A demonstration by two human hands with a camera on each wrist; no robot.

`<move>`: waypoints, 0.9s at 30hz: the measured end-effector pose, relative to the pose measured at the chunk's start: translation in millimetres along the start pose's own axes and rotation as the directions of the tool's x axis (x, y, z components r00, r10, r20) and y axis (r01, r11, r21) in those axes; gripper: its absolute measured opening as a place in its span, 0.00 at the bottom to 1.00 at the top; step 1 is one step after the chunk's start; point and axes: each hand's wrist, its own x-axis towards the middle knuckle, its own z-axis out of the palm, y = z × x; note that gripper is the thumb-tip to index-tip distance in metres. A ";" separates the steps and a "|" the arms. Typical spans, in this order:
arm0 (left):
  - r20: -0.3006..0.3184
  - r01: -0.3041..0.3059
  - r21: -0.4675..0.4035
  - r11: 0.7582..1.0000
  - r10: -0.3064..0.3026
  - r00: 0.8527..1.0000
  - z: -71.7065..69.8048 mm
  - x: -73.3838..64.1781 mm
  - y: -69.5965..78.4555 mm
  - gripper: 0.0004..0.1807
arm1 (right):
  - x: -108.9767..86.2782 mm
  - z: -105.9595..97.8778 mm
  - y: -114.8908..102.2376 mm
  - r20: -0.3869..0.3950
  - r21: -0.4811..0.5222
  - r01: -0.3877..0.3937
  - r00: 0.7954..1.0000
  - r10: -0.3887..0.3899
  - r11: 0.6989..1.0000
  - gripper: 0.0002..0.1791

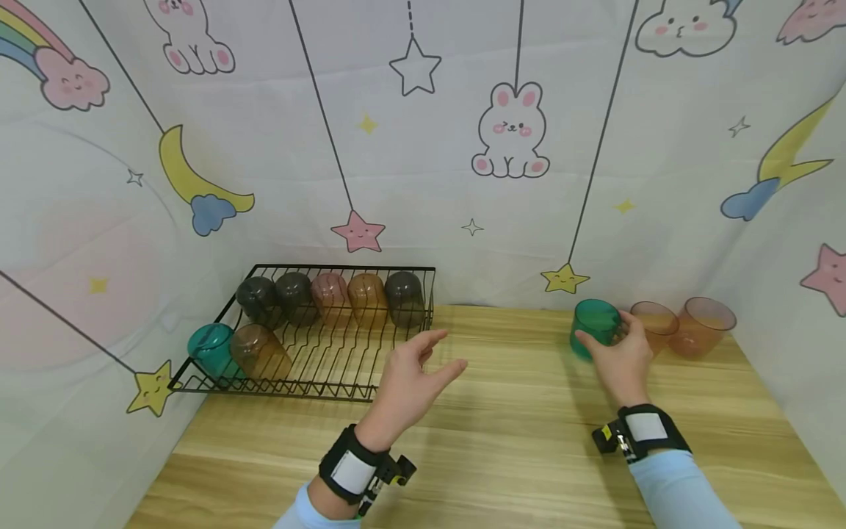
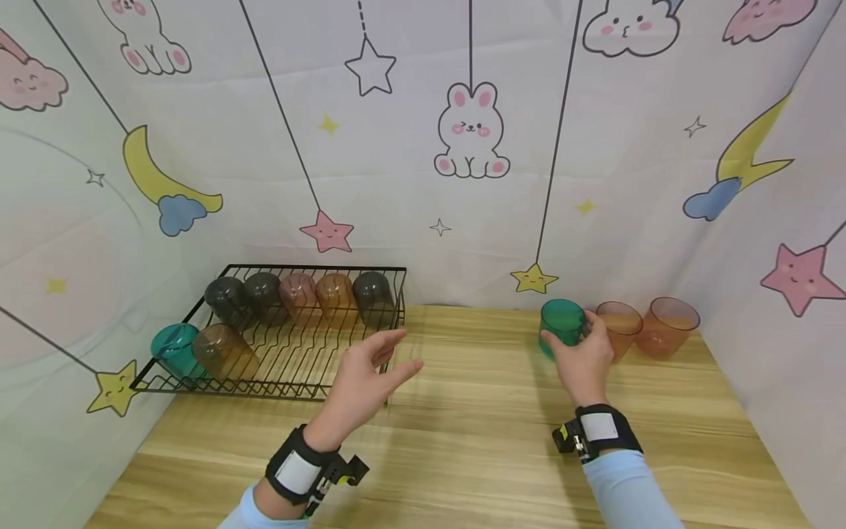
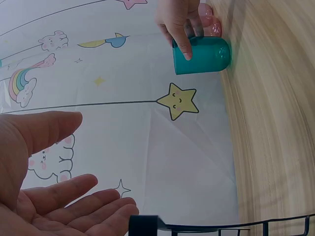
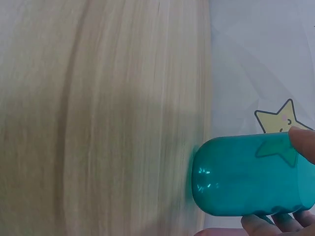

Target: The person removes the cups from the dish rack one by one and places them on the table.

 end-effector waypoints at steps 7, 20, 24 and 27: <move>-0.004 0.015 0.031 0.999 -0.015 1.000 -4.4 0.8 0.9 0.27 | 1.4 -2.0 1.7 -0.034 -0.023 0.025 0.999 -0.026 0.999 0.48; -0.119 0.079 0.138 0.987 -0.063 0.991 -61.0 6.6 -13.2 0.30 | -6.8 -13.1 -13.4 -0.094 -0.053 0.161 0.982 -0.165 0.986 0.46; -0.196 0.106 0.220 0.970 -0.063 0.979 -89.4 6.3 -20.3 0.35 | -10.5 -20.9 -22.8 -0.114 -0.059 0.220 0.967 -0.226 0.974 0.45; -0.247 0.124 0.271 0.955 -0.055 0.967 -107.8 5.5 -27.3 0.37 | -14.9 -27.0 -32.1 -0.112 -0.075 0.263 0.956 -0.270 0.962 0.44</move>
